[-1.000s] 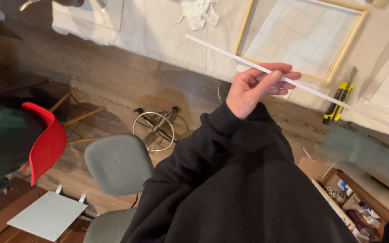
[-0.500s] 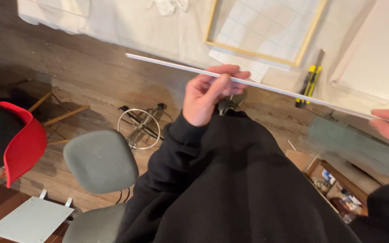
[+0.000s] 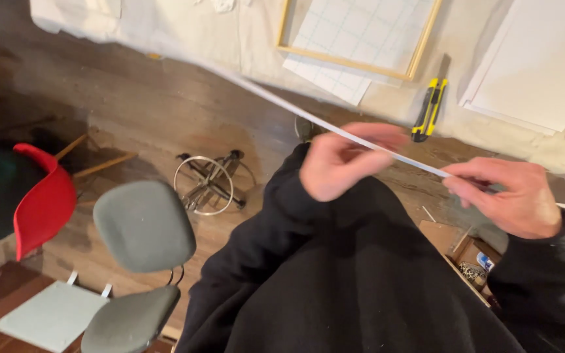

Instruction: The person cuts thin white plastic strips to length with a utility knife, holding each strip against the edge of a wooden picture frame on the workbench to gauge the length, then trims the strip and sets cut pieces aside, repeating for several strips.

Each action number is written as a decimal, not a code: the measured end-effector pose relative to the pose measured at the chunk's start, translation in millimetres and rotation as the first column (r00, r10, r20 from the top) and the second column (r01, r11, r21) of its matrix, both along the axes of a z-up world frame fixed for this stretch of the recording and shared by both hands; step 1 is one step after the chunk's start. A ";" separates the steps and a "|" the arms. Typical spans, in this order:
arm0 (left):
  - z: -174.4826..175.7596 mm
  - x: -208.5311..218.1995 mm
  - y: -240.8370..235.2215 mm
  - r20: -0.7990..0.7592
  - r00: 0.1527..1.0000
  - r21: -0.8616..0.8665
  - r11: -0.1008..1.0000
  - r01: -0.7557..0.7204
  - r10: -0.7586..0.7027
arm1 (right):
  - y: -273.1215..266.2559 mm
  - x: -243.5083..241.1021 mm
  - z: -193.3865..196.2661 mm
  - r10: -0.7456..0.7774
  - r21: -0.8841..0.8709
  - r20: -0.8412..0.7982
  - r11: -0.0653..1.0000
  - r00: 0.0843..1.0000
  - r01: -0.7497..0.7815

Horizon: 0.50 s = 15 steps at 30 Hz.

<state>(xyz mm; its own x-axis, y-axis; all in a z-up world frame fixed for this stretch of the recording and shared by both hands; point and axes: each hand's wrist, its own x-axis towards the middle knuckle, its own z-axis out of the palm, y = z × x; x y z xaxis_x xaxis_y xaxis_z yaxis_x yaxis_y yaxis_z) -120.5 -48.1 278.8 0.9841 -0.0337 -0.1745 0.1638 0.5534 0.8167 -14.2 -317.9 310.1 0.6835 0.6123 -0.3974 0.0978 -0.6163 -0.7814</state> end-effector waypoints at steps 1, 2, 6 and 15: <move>-6.1 -2.0 -16.0 -0.006 1.000 0.010 1.000 -0.010 0.010 | 1.0 -6.4 -3.3 0.010 0.010 -0.006 1.000 1.000 -0.010; -11.8 -3.7 -31.2 0.008 1.000 0.033 0.999 -0.003 0.003 | 2.5 -12.7 -5.8 -0.023 0.025 -0.022 0.999 0.999 0.024; -13.9 -3.5 -51.7 -0.007 0.999 0.152 0.988 0.039 -0.039 | 7.8 -17.0 -9.5 -0.095 0.041 -0.053 0.994 0.994 0.097; 10.2 -15.9 35.4 0.006 0.972 0.200 0.952 -0.232 0.235 | -28.2 -5.8 -23.0 -0.071 -0.018 -0.159 0.997 0.985 0.069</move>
